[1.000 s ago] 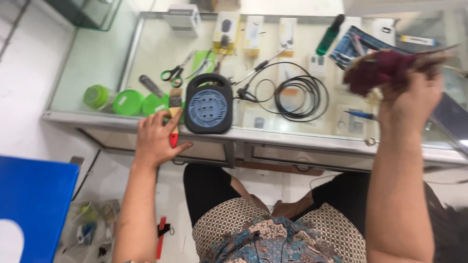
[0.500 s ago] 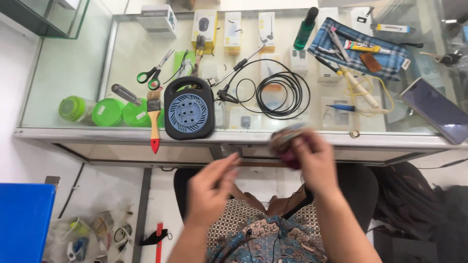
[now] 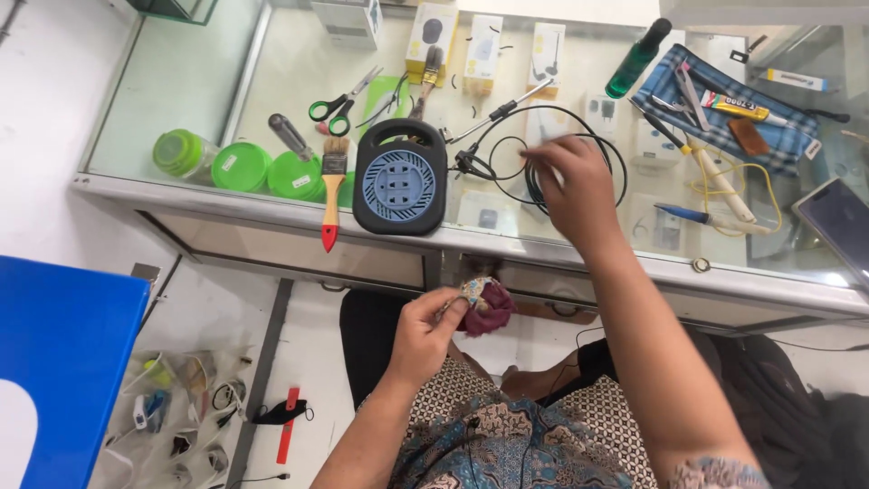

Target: Cleaning and inspecting electronic components and cables on a service desk using a brush and hands.

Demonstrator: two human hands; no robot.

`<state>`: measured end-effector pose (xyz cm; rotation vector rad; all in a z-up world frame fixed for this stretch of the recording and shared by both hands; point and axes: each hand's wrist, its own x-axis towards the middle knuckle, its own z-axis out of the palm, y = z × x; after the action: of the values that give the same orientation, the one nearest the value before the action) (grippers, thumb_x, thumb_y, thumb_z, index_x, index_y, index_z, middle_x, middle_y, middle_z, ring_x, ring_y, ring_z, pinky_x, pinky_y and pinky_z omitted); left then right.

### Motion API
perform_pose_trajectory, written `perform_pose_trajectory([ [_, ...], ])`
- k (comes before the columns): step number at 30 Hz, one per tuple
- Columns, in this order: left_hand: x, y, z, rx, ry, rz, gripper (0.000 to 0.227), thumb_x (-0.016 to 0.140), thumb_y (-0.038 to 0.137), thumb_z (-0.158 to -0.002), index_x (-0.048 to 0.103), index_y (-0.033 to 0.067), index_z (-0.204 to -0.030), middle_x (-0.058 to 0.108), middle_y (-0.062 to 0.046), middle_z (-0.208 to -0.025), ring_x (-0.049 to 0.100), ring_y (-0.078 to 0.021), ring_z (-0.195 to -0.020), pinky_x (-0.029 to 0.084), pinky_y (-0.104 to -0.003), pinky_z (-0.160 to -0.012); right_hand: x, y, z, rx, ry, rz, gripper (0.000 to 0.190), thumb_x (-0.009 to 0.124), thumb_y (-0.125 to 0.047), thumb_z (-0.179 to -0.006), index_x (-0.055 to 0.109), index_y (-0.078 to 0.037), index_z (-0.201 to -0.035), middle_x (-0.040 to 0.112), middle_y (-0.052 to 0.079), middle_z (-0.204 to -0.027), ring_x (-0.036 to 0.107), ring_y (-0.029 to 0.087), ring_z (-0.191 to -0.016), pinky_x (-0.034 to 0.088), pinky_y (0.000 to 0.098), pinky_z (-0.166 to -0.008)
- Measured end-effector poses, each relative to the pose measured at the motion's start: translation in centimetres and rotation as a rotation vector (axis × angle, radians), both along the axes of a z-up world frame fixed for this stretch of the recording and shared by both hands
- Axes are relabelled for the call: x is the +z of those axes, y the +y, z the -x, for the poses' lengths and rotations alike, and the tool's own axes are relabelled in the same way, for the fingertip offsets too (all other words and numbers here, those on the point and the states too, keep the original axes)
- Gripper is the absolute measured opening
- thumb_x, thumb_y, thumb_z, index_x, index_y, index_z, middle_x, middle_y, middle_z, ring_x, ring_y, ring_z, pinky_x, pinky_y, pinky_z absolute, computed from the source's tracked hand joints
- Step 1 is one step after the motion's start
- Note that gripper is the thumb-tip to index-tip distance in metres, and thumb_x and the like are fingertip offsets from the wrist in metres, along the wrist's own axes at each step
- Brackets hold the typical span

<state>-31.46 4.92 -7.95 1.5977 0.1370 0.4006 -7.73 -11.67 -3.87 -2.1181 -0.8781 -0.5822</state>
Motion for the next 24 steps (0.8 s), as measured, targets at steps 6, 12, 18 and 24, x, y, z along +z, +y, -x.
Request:
perform_pose_trajectory([
  [6,0.6,0.3,2.3,0.092,0.255,0.235,0.021,0.071,0.018,-0.096,0.083,0.0015,-0.101,0.08,-0.01,-0.085,0.066,-0.0128,-0.088,0.058,-0.036,-0.082,3.8,6.6,-4.4,0.237,-0.03,0.599,0.028,0.083,-0.014,-0.081,0.082,-0.021,-0.108,0.07,0.003,-0.11,0.062,0.03,-0.107,0.055,0.0436,-0.089],
  [12,-1.5,1.5,3.2,0.161,0.265,0.301,0.022,0.069,0.018,-0.097,0.082,0.0002,-0.099,0.077,-0.009,-0.085,0.064,-0.0138,-0.088,0.057,-0.036,-0.083,1.9,6.0,-7.8,0.365,-0.086,0.54,0.013,0.079,-0.022,-0.092,0.075,-0.018,-0.103,0.068,0.003,-0.116,0.062,0.032,-0.111,0.052,0.0445,-0.094],
  [18,-0.2,1.6,1.4,-0.005,0.208,0.289,0.027,0.059,0.023,-0.102,0.073,0.0025,-0.092,0.072,-0.002,-0.087,0.064,-0.0105,-0.082,0.051,-0.026,-0.072,4.3,0.9,-8.0,0.182,-0.156,0.294,0.011,0.075,-0.002,-0.102,0.068,-0.001,-0.111,0.071,0.014,-0.103,0.06,0.035,-0.095,0.05,0.0443,-0.082],
  [24,1.9,0.5,0.7,-0.065,0.208,0.207,0.033,0.055,0.029,-0.103,0.072,0.0018,-0.096,0.071,-0.004,-0.09,0.064,-0.0135,-0.086,0.053,-0.028,-0.075,6.8,-1.8,-5.0,0.042,-0.038,-0.422,0.013,0.053,0.005,-0.112,0.057,-0.003,-0.121,0.067,0.013,-0.092,0.068,0.023,-0.085,0.058,0.0337,-0.071],
])
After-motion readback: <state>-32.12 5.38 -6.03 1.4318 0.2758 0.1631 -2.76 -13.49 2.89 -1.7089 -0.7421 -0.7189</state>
